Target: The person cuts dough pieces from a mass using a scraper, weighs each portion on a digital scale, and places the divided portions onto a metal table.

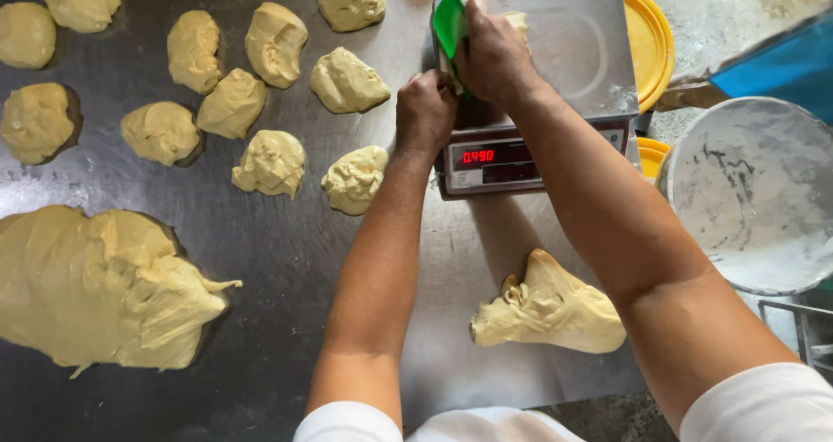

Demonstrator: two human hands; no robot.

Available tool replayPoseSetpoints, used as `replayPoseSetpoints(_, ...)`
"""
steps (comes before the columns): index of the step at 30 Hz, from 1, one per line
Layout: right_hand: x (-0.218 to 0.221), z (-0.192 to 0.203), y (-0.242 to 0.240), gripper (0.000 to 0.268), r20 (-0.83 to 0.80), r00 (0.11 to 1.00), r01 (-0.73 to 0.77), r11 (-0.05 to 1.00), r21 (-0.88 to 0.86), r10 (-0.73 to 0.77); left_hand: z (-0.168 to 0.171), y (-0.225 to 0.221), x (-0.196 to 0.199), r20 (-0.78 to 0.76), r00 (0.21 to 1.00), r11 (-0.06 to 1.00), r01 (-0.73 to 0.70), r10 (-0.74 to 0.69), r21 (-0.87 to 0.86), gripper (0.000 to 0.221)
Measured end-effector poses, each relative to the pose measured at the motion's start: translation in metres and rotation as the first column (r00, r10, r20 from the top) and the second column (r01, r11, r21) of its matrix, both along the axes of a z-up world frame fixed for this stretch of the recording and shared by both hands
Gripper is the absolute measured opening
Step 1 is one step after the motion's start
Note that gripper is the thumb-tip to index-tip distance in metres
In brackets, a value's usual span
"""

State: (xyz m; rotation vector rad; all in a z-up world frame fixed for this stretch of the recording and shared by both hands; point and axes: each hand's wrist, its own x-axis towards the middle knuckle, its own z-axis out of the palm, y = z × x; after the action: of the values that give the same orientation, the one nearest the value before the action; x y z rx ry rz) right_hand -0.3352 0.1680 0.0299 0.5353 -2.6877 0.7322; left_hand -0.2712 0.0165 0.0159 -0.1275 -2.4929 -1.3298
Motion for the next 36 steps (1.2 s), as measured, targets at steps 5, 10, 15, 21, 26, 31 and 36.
replayPoseSetpoints(5,0.028,0.033,0.006,0.026,0.036,0.997,0.081,0.904,-0.419,-0.073,0.023,0.001,0.089,-0.216,0.952,0.972,0.194,-0.219,-0.13,0.009)
replayPoseSetpoints(10,0.173,0.075,0.08,0.023,0.175,0.981,0.095,0.569,-0.817,0.087,0.026,0.032,0.254,0.037,0.769,0.724,0.616,-0.638,-0.31,0.065)
replayPoseSetpoints(15,0.345,0.061,0.14,0.027,0.587,0.782,0.622,0.331,-0.709,-0.21,0.019,0.003,0.232,-0.094,0.76,0.759,0.615,-0.643,-0.213,0.039)
replayPoseSetpoints(21,0.46,0.035,0.169,0.014,0.68,0.597,0.798,0.226,-0.559,-0.426,0.036,-0.02,0.065,-0.147,0.964,0.933,0.164,-0.22,-0.319,0.072)
replayPoseSetpoints(26,0.447,0.018,0.166,0.012,0.702,0.613,0.79,0.27,-0.55,-0.364,0.018,0.054,-0.038,-0.042,0.954,0.807,0.226,-0.296,-0.546,0.105)
replayPoseSetpoints(31,0.432,0.008,0.162,0.017,0.726,0.642,0.767,0.231,-0.599,-0.246,-0.014,0.067,-0.085,0.213,0.976,0.952,-0.032,-0.035,0.304,0.079)
replayPoseSetpoints(36,0.439,-0.005,0.166,0.015,0.708,0.688,0.721,0.258,-0.643,-0.159,-0.031,-0.002,-0.091,-0.15,0.97,-0.121,0.129,-0.193,0.984,0.055)
